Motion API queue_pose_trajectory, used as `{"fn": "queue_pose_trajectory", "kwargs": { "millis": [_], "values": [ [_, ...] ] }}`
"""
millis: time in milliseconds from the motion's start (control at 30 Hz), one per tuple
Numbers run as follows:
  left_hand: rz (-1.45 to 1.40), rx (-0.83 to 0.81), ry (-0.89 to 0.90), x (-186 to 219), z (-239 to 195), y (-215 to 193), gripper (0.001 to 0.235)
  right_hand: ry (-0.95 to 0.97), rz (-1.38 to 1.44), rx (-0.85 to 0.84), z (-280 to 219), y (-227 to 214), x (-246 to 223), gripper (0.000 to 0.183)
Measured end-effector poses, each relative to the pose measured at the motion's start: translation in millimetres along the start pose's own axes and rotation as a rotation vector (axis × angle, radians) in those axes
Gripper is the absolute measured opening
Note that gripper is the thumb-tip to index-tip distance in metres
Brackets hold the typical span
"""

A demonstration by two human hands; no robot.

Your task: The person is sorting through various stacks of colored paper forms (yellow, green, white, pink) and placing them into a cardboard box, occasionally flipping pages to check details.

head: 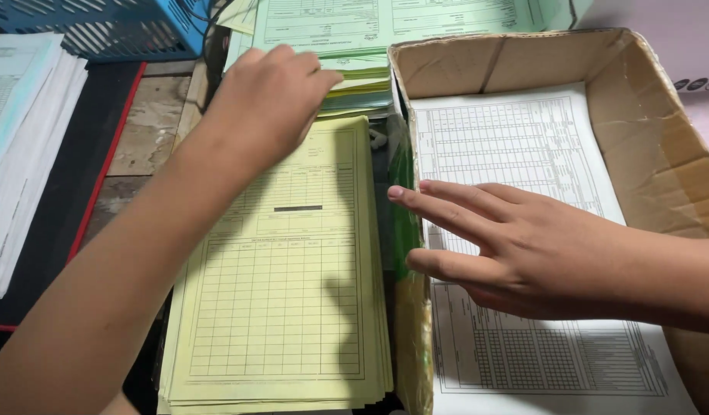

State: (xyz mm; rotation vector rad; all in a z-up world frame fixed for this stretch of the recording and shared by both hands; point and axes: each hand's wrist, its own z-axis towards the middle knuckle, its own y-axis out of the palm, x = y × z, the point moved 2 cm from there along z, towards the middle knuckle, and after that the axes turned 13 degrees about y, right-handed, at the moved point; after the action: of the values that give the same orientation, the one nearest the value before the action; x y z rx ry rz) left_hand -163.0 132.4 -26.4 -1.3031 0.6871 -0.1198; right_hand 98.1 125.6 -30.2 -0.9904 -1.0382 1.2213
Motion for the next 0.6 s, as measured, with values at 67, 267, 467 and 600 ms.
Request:
{"fn": "queue_pose_trajectory", "kwargs": {
  "millis": [67, 267, 467, 600],
  "values": [
    [0.033, 0.053, 0.004, -23, 17, 20, 0.033, 0.004, 0.016, -0.002, 2, 0, 0, 0.042],
    [-0.006, 0.036, -0.02, -53, 62, 65, 0.015, -0.002, 0.018, -0.013, 5, -1, 0, 0.04],
    [0.046, 0.041, -0.053, -56, 72, 77, 0.032, 0.012, 0.046, -0.026, 4, -2, 2, 0.041],
    [0.204, 0.336, 0.021, -49, 65, 83, 0.033, 0.019, 0.044, -0.017, 5, -2, 1, 0.041]
  ]
}}
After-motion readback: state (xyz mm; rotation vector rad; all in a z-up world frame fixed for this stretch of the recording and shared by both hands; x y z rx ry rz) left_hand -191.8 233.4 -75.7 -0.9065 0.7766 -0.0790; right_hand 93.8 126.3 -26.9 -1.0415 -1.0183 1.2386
